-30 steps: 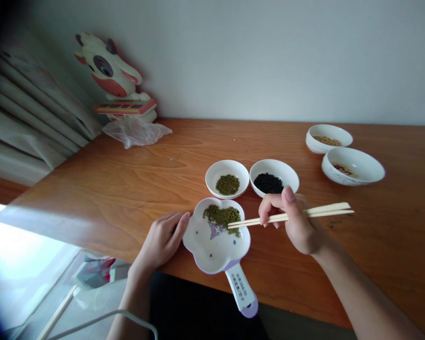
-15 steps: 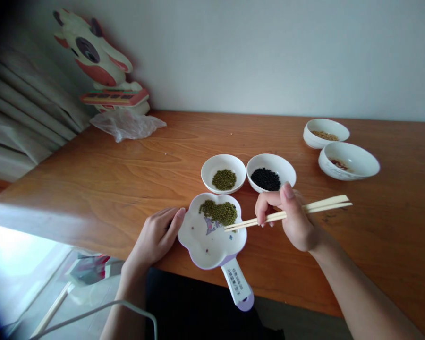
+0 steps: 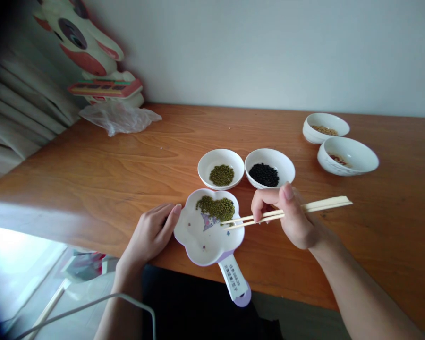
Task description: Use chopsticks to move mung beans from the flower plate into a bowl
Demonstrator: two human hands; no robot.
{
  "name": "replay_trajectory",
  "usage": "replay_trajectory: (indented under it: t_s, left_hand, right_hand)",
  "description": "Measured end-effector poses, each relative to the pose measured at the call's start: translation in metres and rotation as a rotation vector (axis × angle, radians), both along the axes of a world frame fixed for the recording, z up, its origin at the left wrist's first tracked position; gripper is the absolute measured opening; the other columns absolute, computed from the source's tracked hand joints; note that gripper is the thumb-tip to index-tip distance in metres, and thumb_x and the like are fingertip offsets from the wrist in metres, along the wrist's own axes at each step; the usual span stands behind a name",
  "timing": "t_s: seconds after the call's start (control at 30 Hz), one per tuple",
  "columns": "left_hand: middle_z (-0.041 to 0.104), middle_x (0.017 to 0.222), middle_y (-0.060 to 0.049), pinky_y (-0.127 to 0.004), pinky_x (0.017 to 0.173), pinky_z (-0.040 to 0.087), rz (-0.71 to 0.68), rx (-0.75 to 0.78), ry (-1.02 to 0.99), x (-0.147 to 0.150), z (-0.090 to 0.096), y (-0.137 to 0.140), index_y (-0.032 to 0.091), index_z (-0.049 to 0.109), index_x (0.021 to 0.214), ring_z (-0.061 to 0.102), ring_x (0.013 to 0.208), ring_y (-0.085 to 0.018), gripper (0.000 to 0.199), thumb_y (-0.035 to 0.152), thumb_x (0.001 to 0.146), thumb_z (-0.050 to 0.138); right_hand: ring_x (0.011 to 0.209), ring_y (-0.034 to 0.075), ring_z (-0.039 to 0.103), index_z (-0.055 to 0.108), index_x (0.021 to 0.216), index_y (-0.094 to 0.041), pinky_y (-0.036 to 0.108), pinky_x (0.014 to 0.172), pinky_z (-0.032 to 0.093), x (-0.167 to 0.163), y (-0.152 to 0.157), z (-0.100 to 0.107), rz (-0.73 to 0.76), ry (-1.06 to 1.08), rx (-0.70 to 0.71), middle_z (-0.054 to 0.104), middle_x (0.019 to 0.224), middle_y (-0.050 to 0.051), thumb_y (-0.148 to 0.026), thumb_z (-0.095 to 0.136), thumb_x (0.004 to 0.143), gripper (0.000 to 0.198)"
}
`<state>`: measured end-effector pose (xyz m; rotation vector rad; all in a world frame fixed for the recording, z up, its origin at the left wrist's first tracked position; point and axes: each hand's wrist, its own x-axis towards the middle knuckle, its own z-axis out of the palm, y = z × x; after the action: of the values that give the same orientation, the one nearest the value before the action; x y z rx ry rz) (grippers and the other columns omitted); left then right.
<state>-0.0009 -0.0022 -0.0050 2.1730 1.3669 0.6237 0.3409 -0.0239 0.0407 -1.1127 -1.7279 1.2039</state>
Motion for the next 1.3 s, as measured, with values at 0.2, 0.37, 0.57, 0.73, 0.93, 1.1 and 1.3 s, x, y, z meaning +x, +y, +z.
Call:
replay_trajectory:
  t_s: [0.2,0.37,0.57,0.73,0.93,1.1,1.3]
  left_hand:
    - [0.055,0.068,0.000,-0.027,0.063,0.036,0.009,0.014,-0.003,0.0007,-0.0006,0.0002,0.021,0.041,0.072,0.048,0.062,-0.013,0.042,0.037,0.111,0.040]
    - [0.055,0.069,0.000,-0.027,0.064,0.036,0.005,0.002,0.006,-0.0001,-0.0012,0.0000,0.021,0.041,0.073,0.048,0.063,-0.014,0.042,0.038,0.111,0.040]
    - [0.054,0.069,0.000,-0.027,0.064,0.035,0.005,-0.010,0.008,-0.0011,-0.0014,-0.0001,0.021,0.042,0.074,0.047,0.063,-0.014,0.043,0.040,0.112,0.039]
    - [0.053,0.069,0.001,-0.027,0.064,0.034,0.001,-0.011,0.002,-0.0009,-0.0007,-0.0002,0.021,0.041,0.073,0.046,0.063,-0.013,0.043,0.039,0.112,0.039]
    - [0.053,0.070,0.001,-0.028,0.065,0.034,0.002,-0.012,0.003,-0.0009,-0.0012,0.0003,0.020,0.041,0.074,0.047,0.064,-0.013,0.043,0.039,0.112,0.039]
    - [0.053,0.070,0.001,-0.028,0.065,0.034,-0.007,-0.016,-0.003,-0.0010,-0.0019,0.0006,0.020,0.042,0.074,0.047,0.063,-0.013,0.043,0.040,0.112,0.040]
    - [0.054,0.070,0.001,-0.028,0.066,0.034,-0.006,-0.013,-0.001,-0.0011,-0.0017,0.0009,0.020,0.042,0.074,0.047,0.064,-0.013,0.043,0.040,0.112,0.040]
  right_hand:
    - [0.065,0.023,0.058,0.070,0.071,-0.025,0.040,0.065,0.043,-0.0036,0.0008,-0.0016,0.003,0.014,0.002,0.063,0.068,0.007,-0.083,0.009,0.097,0.088]
    - [0.065,0.023,0.059,0.071,0.070,-0.025,0.040,0.064,0.042,-0.0079,0.0022,-0.0014,0.004,0.032,-0.001,0.064,0.067,0.007,-0.082,0.011,0.098,0.087]
    - [0.063,0.022,0.058,0.071,0.069,-0.025,0.039,0.064,0.041,-0.0089,0.0018,-0.0020,-0.004,0.046,0.013,0.062,0.066,0.006,-0.080,0.013,0.100,0.086]
    - [0.063,0.022,0.058,0.070,0.068,-0.024,0.039,0.064,0.041,-0.0094,0.0010,-0.0030,-0.007,0.052,0.032,0.063,0.066,0.007,-0.079,0.013,0.101,0.085]
    - [0.062,0.021,0.057,0.069,0.068,-0.024,0.039,0.064,0.041,-0.0095,0.0003,-0.0048,-0.008,0.041,0.058,0.063,0.066,0.006,-0.077,0.013,0.103,0.084]
    - [0.063,0.020,0.059,0.070,0.068,-0.023,0.038,0.065,0.040,-0.0078,-0.0010,-0.0072,-0.020,0.021,0.094,0.064,0.065,0.006,-0.069,0.020,0.107,0.079]
    - [0.062,0.018,0.060,0.071,0.070,-0.022,0.035,0.065,0.043,-0.0062,-0.0012,-0.0099,-0.026,0.023,0.093,0.066,0.066,0.004,-0.065,0.018,0.109,0.078]
